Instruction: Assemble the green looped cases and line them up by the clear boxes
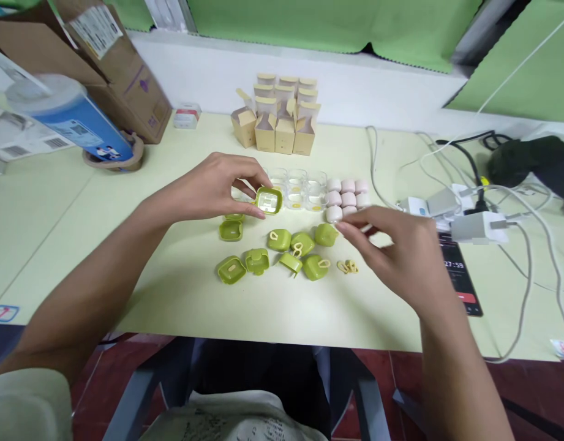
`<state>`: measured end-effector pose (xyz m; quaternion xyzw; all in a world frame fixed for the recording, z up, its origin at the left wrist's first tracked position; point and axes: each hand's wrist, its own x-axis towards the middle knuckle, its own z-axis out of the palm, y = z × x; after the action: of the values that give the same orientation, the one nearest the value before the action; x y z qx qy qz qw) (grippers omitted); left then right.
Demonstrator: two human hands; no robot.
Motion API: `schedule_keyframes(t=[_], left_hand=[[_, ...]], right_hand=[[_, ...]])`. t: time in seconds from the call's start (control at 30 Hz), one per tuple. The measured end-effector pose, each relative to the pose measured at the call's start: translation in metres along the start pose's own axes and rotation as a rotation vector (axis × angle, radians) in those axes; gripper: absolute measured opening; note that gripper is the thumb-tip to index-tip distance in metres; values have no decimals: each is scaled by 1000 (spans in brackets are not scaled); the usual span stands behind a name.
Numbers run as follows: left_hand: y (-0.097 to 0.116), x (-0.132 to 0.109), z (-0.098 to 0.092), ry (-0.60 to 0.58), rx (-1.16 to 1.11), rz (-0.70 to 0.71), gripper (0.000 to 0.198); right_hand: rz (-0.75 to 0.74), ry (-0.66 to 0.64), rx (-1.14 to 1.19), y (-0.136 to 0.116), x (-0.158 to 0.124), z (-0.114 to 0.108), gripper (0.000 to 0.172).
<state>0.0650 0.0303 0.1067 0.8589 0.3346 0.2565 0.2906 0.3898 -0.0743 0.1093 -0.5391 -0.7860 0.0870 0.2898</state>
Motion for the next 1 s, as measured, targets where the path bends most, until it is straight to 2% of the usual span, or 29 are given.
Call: schedule_keyframes(t=[0.03, 0.13, 0.23, 0.27, 0.33, 0.43, 0.5, 0.57, 0.67, 0.77, 0.87, 1.0], left_hand=[[0, 0, -1, 9, -21, -11, 35], [-4, -1, -6, 5, -60, -48, 40], [-15, 0, -14, -61, -60, -61, 43], [-19, -1, -18, -84, -50, -70, 44], [-22, -3, -28, -145, 12, -140, 46], [-17, -9, -49, -247, 242, -377, 58], [-12, -14, -60, -254, 374, -530, 73], [-10, -18, -66, -251, 399, -630, 88], [-15, -16, -60, -341, 357, -744, 111], [-22, -11, -47, -452, 322, -783, 138], [-25, -6, -38, -471, 287, -786, 143], [-26, -5, -35, -477, 238, -764, 143]], right_hand=[[-67, -55, 33, -14, 19, 4, 18], [-214, -343, 68, -48, 68, 26, 28], [-219, -391, -45, -64, 94, 51, 5], [-211, -397, -56, -66, 98, 58, 5], [-194, -426, -54, -64, 101, 67, 9], [-179, -512, -80, -58, 102, 77, 9], [-184, -585, -139, -55, 102, 84, 7], [-183, -638, -233, -54, 103, 93, 6], [-171, -663, -360, -54, 104, 105, 9], [-170, -666, -373, -54, 105, 111, 12], [-159, -673, -361, -55, 106, 112, 14], [-164, -658, -342, -56, 105, 114, 16]])
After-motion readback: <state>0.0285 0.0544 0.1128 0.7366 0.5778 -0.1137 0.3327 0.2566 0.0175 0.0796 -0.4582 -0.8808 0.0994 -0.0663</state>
